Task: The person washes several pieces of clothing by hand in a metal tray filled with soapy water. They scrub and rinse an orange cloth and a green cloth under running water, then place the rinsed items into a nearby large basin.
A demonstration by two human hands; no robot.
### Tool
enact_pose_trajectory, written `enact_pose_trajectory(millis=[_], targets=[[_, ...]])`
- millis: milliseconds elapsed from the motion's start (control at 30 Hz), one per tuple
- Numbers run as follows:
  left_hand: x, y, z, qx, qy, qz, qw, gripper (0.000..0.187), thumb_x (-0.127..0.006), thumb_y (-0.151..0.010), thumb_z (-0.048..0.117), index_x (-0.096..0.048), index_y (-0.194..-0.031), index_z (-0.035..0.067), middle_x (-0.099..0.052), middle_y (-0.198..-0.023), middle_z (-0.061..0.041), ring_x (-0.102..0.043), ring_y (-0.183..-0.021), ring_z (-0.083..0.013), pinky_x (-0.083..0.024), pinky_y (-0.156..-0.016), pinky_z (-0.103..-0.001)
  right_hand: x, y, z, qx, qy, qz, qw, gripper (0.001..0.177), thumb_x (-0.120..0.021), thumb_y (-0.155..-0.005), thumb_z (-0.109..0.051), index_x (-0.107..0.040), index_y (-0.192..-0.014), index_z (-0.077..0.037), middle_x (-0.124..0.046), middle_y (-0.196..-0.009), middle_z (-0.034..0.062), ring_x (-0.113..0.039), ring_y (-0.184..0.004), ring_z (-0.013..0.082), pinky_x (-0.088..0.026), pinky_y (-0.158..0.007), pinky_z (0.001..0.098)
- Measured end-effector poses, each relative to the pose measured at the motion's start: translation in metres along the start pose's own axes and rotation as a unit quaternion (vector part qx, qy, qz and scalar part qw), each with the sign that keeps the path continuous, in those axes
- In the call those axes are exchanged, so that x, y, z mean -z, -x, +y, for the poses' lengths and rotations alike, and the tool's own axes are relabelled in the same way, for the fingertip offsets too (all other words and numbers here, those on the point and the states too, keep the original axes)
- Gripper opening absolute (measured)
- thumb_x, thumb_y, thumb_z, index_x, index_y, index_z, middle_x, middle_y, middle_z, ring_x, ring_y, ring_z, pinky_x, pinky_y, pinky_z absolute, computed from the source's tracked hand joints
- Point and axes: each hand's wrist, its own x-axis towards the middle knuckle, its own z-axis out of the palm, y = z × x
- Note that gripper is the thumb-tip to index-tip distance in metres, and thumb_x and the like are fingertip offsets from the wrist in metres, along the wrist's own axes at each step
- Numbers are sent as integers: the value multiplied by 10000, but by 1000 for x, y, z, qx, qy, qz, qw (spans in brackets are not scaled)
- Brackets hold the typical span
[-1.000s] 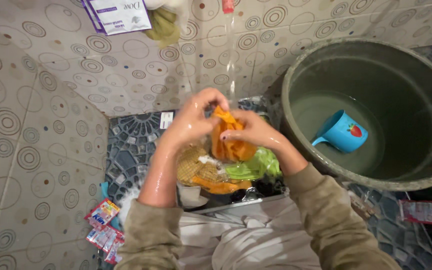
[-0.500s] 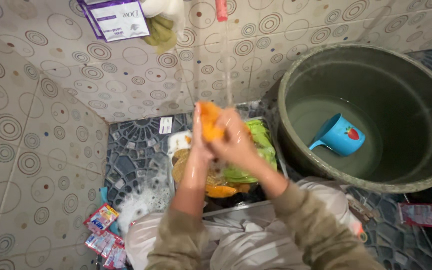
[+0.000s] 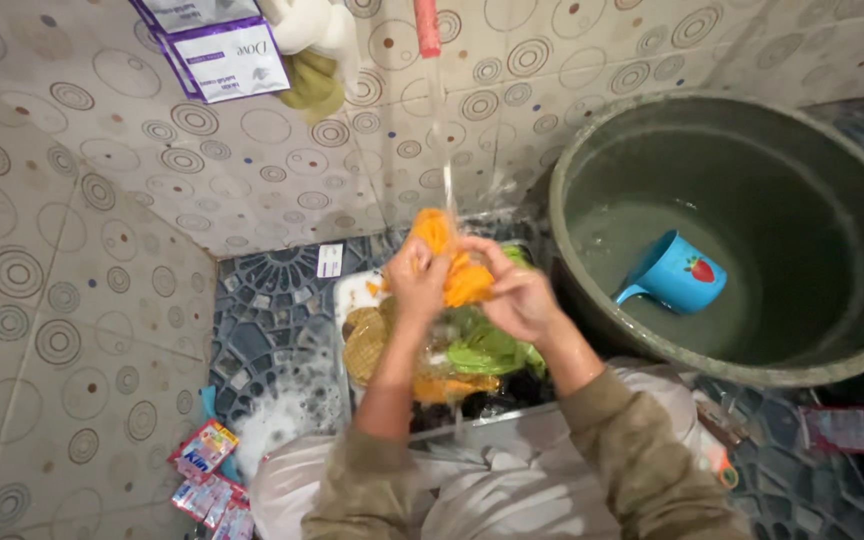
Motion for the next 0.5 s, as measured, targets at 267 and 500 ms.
enact_pose_trajectory(millis=[267, 500], targets=[[3, 57, 56, 37, 92, -69, 993, 599, -694, -908, 338, -401, -1360, 77, -518, -1318, -104, -553, -1201, -214, -459, -1049, -362, 19, -35, 18, -1, 93, 141, 986, 569, -672, -852, -38, -554, -1407, 7, -659, -1255, 159, -596, -1153, 311, -476, -1017, 461], [37, 6, 78, 381, 378, -24, 844, 966, -437, -892, 733, -139, -1652, 217, -291, -1558, -47, -393, -1351, -264, -366, -1083, -494, -34, -7, 20, 321, 520, 8, 791, 627, -751, -842, -32, -535, -1431, -17, -573, -1400, 148, -534, -1317, 291, -411, -1116, 387]])
